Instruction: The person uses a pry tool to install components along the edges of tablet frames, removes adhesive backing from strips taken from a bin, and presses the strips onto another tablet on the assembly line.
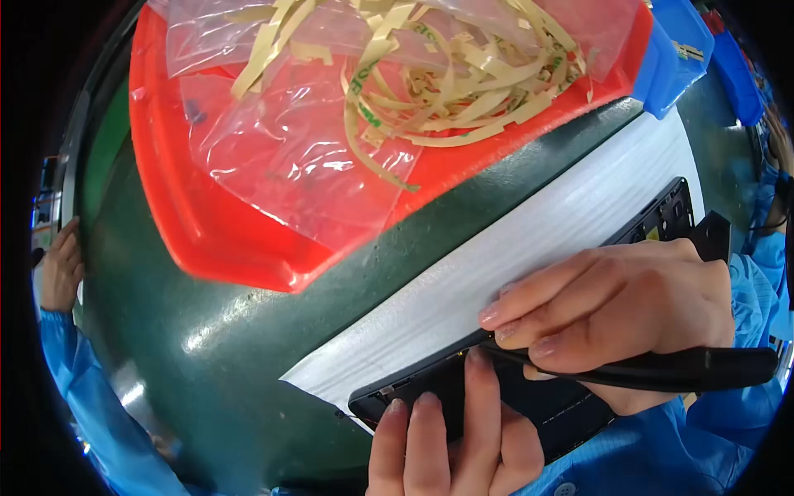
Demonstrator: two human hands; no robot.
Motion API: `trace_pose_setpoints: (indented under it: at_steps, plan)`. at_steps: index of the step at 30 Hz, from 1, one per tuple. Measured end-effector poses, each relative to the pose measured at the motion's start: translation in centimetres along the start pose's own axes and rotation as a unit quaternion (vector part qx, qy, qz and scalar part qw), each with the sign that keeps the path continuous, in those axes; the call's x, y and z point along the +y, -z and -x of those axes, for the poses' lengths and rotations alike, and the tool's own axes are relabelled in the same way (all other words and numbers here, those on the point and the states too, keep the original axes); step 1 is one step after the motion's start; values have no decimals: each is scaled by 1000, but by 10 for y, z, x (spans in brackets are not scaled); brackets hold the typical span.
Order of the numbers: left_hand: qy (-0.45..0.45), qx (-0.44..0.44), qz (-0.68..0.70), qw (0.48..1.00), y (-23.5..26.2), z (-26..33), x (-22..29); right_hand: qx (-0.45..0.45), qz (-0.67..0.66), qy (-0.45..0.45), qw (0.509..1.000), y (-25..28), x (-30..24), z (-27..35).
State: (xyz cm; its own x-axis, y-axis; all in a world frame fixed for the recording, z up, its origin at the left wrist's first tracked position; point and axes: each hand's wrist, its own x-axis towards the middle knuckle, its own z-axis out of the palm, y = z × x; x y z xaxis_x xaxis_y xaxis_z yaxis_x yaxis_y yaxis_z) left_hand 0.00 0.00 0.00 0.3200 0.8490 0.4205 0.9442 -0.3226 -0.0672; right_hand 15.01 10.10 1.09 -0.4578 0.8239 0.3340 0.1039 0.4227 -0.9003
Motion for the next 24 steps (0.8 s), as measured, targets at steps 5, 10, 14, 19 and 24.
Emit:
trace_pose_setpoints:
  at_steps: [5, 10, 14, 19, 24]
  plan:
    - [-43, 31, -50, 997, -10, 6, 4, -68, 61, -64, 994, 8, -5, -7]
    - [-32, 22, -55, 998, -8, 6, 15, -98, 67, -82, 990, 14, -9, -8]
    - [12, 42, -33, 999, -22, 13, 25, -75, 54, -76, 993, 11, -3, 4]
    - [-49, 71, -4, 996, -22, 51, 9, -25, -39, -23, 999, -23, 4, 35]
    - [46, 44, 30, 998, 0, 96, 23, -96, 15, 0, 995, -44, -11, 57]
